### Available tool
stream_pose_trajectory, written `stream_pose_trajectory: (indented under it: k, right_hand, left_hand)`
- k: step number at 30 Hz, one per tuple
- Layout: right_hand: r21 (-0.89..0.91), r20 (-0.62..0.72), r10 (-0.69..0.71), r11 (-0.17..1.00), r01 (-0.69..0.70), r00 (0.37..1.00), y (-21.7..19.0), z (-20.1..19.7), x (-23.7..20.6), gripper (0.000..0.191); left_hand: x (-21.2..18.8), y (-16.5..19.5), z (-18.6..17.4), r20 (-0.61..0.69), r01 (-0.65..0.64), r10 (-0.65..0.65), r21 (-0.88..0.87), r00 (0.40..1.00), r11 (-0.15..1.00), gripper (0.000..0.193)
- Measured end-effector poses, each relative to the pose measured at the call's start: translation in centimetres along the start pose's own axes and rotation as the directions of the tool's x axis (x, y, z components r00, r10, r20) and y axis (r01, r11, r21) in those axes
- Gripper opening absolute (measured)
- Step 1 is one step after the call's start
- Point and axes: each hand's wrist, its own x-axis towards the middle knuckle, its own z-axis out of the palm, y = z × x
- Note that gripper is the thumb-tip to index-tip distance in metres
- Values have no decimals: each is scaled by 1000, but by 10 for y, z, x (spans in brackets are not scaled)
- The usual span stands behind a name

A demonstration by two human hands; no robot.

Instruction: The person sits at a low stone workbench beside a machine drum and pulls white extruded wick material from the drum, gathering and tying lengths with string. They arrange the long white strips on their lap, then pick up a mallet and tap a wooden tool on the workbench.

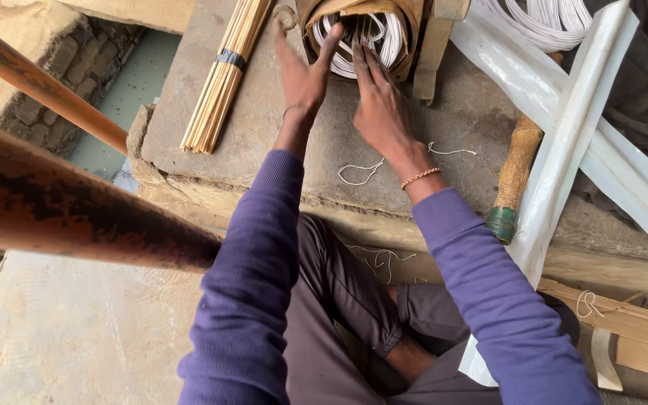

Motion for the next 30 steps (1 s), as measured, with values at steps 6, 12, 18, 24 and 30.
stream_pose_trajectory:
  k: [6,12,18,24,30]
  right_hand:
    - [-68,-59,-36,997,32,998,-6,18,11,77]
    - [-72,-213,-237,971,227,948,-15,6,27,58]
    - [-151,91,201,971,-186,975,-29,11,48,8]
    - [7,-324,-369,920,392,871,-6,0,12,59]
    - [238,-287,-123,951,195,950,-3,1,-50,47]
  left_hand:
    - [19,-10,14,-114,-15,17,23,993,1000,72]
    - [18,-7,21,-149,74,-60,89,987,993,46]
    - [21,-18,31,-227,-51,85,151,970,987,27]
    - [6,-11,30,-208,-53,82,144,975,988,37]
    - [-44,11,43,-185,-86,49,-198,981,976,27]
